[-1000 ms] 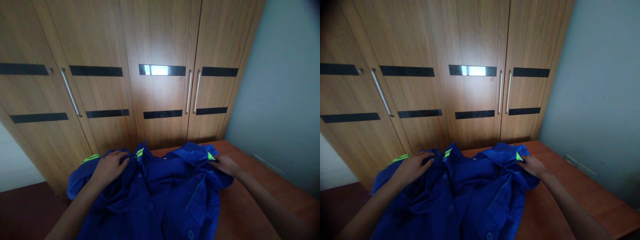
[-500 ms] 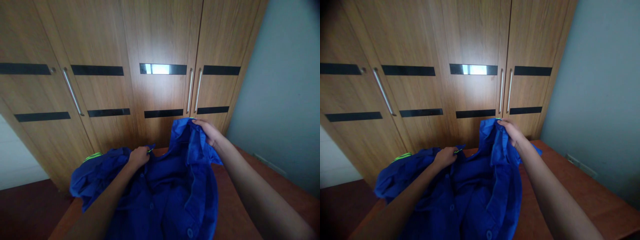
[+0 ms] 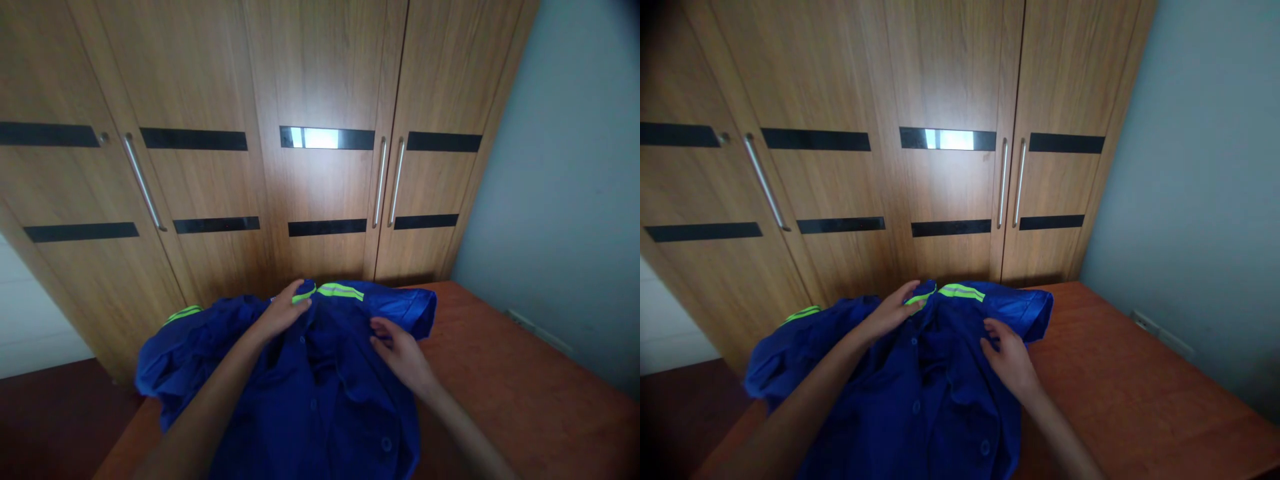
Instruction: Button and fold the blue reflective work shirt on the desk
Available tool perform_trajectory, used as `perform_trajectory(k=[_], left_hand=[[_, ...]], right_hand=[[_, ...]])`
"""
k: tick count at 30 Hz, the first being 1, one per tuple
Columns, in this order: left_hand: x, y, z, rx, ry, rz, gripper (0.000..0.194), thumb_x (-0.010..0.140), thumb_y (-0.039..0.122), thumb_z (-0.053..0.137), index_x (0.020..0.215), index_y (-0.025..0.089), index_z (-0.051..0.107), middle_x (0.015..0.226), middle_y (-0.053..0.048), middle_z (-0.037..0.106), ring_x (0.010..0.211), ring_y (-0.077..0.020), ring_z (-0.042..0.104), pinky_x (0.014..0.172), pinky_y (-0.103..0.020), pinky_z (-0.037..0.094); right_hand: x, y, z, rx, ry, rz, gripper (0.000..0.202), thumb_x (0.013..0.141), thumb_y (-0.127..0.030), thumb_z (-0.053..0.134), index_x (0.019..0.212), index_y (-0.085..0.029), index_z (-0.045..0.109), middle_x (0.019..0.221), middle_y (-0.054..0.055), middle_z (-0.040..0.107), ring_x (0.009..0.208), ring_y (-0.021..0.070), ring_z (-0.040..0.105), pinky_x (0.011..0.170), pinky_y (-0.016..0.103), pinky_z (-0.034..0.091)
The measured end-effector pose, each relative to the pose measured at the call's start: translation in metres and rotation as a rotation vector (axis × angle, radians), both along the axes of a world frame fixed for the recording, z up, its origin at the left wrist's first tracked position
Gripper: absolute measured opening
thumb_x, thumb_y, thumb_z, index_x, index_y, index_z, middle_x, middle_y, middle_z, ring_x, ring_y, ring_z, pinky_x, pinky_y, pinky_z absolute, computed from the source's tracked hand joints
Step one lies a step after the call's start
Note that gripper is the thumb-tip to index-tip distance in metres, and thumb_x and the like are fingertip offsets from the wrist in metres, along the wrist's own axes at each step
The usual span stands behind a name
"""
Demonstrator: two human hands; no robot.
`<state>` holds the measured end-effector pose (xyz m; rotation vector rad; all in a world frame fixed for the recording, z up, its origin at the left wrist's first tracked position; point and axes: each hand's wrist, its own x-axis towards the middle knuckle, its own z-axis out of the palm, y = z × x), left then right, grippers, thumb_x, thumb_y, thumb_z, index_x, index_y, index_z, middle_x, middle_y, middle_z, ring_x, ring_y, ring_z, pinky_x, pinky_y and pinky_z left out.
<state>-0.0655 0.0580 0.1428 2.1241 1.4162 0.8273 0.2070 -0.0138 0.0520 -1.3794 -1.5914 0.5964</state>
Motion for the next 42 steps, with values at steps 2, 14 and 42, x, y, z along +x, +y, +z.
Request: perform_trajectory(k=[2, 14, 42], left_hand=[[-0.009, -0.038, -0.009, 0.011, 0.056, -0.039, 0.051, 0.08, 0.034, 0.061, 0.128, 0.02, 0.053, 0.136, -0.011, 0.054, 0.127, -0.0284, 0.048, 0.109, -0.043, 0.034], [-0.036, -0.139, -0.098, -0.071, 0.621, 0.186, 0.037, 0.091, 0.033, 0.043, 0.121, 0.017, 0.056, 0.119, -0.013, 0.065, 0.106, -0.0253, 0.064, 0.091, -0.038, 0.05], [0.016, -0.148, -0.083, 0.168, 0.205, -0.262, 0.042, 0.079, -0.002, 0.039, 0.101, 0.025, 0.062, 0.097, -0.004, 0.065, 0.091, -0.0187, 0.062, 0.082, -0.034, 0.051]], right_hand=[[0.021, -0.024, -0.021, -0.099, -0.192, -0.194, 0.042, 0.086, -0.044, 0.049, 0.12, -0.021, 0.055, 0.107, 0.011, 0.068, 0.094, 0.0275, 0.066, 0.086, 0.044, 0.051], [0.013, -0.054, -0.065, -0.046, -0.039, -0.22, 0.051, 0.083, -0.032, 0.042, 0.131, -0.015, 0.046, 0.128, 0.012, 0.061, 0.119, 0.023, 0.057, 0.102, 0.036, 0.043], [-0.095, -0.012, 0.018, 0.15, -0.351, 0.161, 0.033, 0.088, -0.03, 0.053, 0.118, -0.018, 0.059, 0.109, 0.009, 0.067, 0.104, 0.0227, 0.06, 0.091, 0.034, 0.046]])
